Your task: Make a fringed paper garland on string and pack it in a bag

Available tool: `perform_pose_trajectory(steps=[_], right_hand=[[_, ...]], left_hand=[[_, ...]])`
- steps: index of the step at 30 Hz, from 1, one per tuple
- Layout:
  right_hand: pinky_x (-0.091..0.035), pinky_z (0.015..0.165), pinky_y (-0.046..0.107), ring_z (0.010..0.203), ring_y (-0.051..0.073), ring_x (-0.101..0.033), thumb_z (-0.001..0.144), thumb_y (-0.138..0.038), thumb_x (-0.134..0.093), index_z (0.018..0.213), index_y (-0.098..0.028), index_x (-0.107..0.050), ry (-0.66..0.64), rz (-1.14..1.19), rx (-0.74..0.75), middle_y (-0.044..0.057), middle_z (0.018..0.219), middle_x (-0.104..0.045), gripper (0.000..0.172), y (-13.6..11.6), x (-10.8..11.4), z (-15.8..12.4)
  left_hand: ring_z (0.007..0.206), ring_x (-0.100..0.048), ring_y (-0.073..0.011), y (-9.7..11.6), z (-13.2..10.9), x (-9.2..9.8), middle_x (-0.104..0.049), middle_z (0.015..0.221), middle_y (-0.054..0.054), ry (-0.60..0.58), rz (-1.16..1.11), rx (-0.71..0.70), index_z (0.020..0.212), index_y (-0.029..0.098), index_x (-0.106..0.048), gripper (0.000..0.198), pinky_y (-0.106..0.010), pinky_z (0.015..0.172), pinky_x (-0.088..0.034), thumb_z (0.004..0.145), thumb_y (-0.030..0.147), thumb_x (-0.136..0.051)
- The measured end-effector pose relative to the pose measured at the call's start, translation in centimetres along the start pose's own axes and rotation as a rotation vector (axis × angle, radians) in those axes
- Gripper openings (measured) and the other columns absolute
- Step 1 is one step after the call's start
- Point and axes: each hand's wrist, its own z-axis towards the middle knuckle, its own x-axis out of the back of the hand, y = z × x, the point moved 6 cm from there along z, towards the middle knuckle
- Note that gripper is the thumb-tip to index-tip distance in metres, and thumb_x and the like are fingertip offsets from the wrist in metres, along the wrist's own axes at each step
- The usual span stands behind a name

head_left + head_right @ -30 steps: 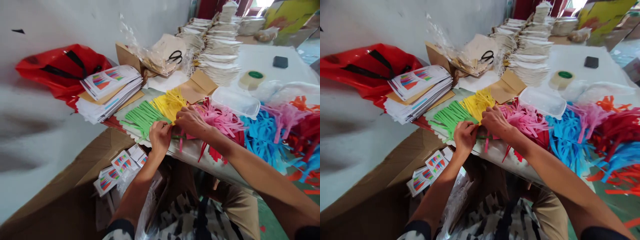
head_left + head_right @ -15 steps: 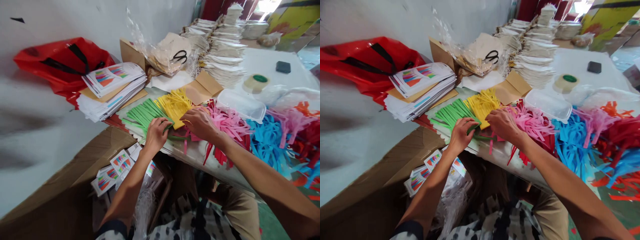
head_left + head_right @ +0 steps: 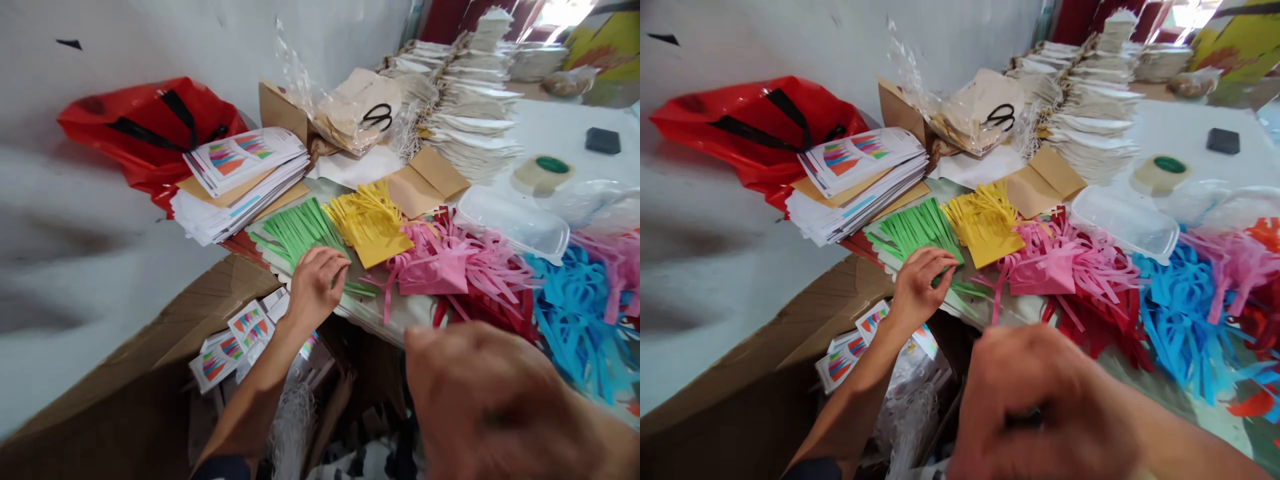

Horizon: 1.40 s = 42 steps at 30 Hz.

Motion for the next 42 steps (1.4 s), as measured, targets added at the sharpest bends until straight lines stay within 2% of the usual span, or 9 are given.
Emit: perform_pose_trajectory(steps=[4, 7, 10, 16, 22, 27, 32, 37, 42], right_hand=[[-0.047, 0.080, 0.040, 0.083, 0.024, -0.070, 0.099, -0.032, -0.070, 0.089, -0.026, -0.076, 0.213, -0.617, -0.162, 0.005, 0.085, -0.078, 0.013, 7.4, 1.8, 3.4], [-0.037, 0.082, 0.042, 0.091, 0.027, -0.064, 0.097, -0.025, -0.069, 0.097, -0.020, -0.078, 0.078, -1.056, -0.213, 0.011, 0.096, -0.077, 0.010, 12.0, 1.6, 4.9], [-0.031, 0.081, 0.042, 0.088, 0.025, -0.059, 0.098, -0.019, -0.064, 0.093, -0.020, -0.079, -0.031, -1.196, -0.169, 0.010, 0.091, -0.075, 0.017, 13.9, 1.1, 5.4], [-0.036, 0.073, 0.036, 0.084, 0.021, -0.062, 0.098, -0.019, -0.062, 0.091, -0.021, -0.081, 0.117, -0.975, -0.159, 0.008, 0.094, -0.075, 0.020, 14.4, 3.0, 5.3], [-0.045, 0.074, 0.031, 0.085, 0.020, -0.070, 0.092, -0.017, -0.068, 0.093, -0.021, -0.084, 0.165, -0.732, -0.126, 0.007, 0.094, -0.078, 0.016, 14.8, 4.7, 5.6], [-0.048, 0.075, 0.031, 0.083, 0.020, -0.072, 0.089, -0.016, -0.070, 0.089, -0.023, -0.083, 0.267, -0.666, -0.123, 0.005, 0.092, -0.078, 0.015, 14.2, 5.2, 5.5], [-0.047, 0.069, 0.030, 0.078, 0.017, -0.068, 0.088, -0.017, -0.073, 0.088, -0.022, -0.081, 0.387, -0.612, -0.113, 0.004, 0.089, -0.075, 0.009, 13.8, 5.6, 5.1], [-0.051, 0.072, 0.031, 0.079, 0.018, -0.069, 0.090, -0.019, -0.074, 0.087, -0.021, -0.080, 0.389, -0.518, -0.077, 0.005, 0.091, -0.076, 0.007, 13.9, 5.7, 5.2], [-0.055, 0.074, 0.030, 0.082, 0.017, -0.072, 0.091, -0.017, -0.074, 0.086, -0.022, -0.079, 0.360, -0.468, 0.042, 0.005, 0.094, -0.077, 0.009, 13.6, 5.5, 5.1]], left_hand=[[0.095, -0.071, -0.0219, 0.3, -0.2, -0.7, -0.080, 0.101, -0.005, 0.027, -0.044, 0.075, 0.100, 0.021, -0.077, 0.012, -0.037, 0.088, -0.055, 0.100, 0.021, -0.065], [0.091, -0.072, -0.0205, 0.2, -0.6, -1.4, -0.080, 0.096, -0.003, -0.008, -0.099, 0.150, 0.097, 0.021, -0.077, 0.011, -0.034, 0.084, -0.054, 0.100, 0.022, -0.066], [0.090, -0.073, -0.0198, 0.1, -0.8, -1.5, -0.079, 0.095, -0.003, -0.031, -0.124, 0.194, 0.096, 0.022, -0.077, 0.011, -0.033, 0.082, -0.054, 0.099, 0.021, -0.066], [0.091, -0.074, -0.0208, 0.0, -0.3, -1.9, -0.080, 0.096, -0.004, -0.037, -0.098, 0.219, 0.094, 0.022, -0.076, 0.011, -0.033, 0.081, -0.055, 0.097, 0.018, -0.066], [0.102, -0.074, -0.0212, 0.1, 1.4, -2.9, -0.079, 0.113, -0.005, -0.011, -0.095, 0.170, 0.114, 0.022, -0.075, 0.019, -0.034, 0.088, -0.055, 0.099, 0.017, -0.065], [0.101, -0.073, -0.0210, -0.1, 2.3, -3.7, -0.079, 0.108, -0.005, -0.031, -0.127, 0.167, 0.104, 0.022, -0.075, 0.010, -0.033, 0.088, -0.055, 0.099, 0.019, -0.068], [0.094, -0.073, -0.0189, -0.2, 2.6, -3.3, -0.078, 0.111, -0.006, 0.039, -0.185, 0.149, 0.112, 0.020, -0.075, 0.015, -0.031, 0.089, -0.054, 0.098, 0.026, -0.072], [0.096, -0.073, -0.0186, -0.9, 3.6, -3.1, -0.078, 0.101, -0.006, 0.045, -0.314, 0.048, 0.098, 0.020, -0.078, 0.025, -0.030, 0.086, -0.054, 0.102, 0.041, -0.066], [0.083, -0.072, -0.0171, -2.7, 4.6, -3.6, -0.079, 0.089, -0.004, 0.005, -0.501, 0.087, 0.090, 0.020, -0.080, 0.025, -0.028, 0.079, -0.053, 0.096, 0.043, -0.073]])
